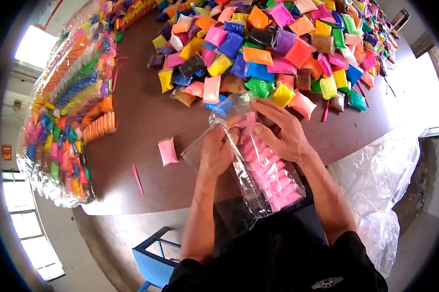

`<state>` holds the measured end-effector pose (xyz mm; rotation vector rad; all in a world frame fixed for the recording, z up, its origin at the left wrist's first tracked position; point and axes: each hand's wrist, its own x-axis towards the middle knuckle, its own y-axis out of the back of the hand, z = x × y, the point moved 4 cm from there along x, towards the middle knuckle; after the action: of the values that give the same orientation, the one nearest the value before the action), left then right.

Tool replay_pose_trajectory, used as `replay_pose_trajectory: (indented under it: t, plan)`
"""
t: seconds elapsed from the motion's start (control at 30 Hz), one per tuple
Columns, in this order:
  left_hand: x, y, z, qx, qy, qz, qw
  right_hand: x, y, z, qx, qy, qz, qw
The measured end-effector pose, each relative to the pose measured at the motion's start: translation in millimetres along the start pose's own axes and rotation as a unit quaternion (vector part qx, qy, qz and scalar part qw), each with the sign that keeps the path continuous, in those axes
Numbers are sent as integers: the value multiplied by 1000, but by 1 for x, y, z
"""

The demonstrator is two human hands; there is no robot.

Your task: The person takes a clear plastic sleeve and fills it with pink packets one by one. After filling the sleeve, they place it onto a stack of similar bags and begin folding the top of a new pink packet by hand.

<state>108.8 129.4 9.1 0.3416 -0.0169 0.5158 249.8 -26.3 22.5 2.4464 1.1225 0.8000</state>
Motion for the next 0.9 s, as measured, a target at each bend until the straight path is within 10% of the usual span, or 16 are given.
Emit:
replay_pose_trajectory:
  t: [0.2, 0.4, 0.53, 0.6, 0.9]
  plan:
    - [-2, -2, -2, -33, 64, -7, 997, -7, -2, -3, 81, -73, -10, 994]
    - [-5, 3, 2, 60, -101, 80, 990, -9, -5, 5, 39, 29, 73, 996]
    - [-17, 9, -5, -23, 84, 73, 994, -16, -9, 10, 179, -123, 40, 975]
    - [-18, 8, -4, 55, -79, 113, 989, -16, -11, 10, 176, -123, 31, 976]
    - [-42, 21, 19, 157, -45, 129, 978, -13, -11, 7, 163, -85, 35, 982]
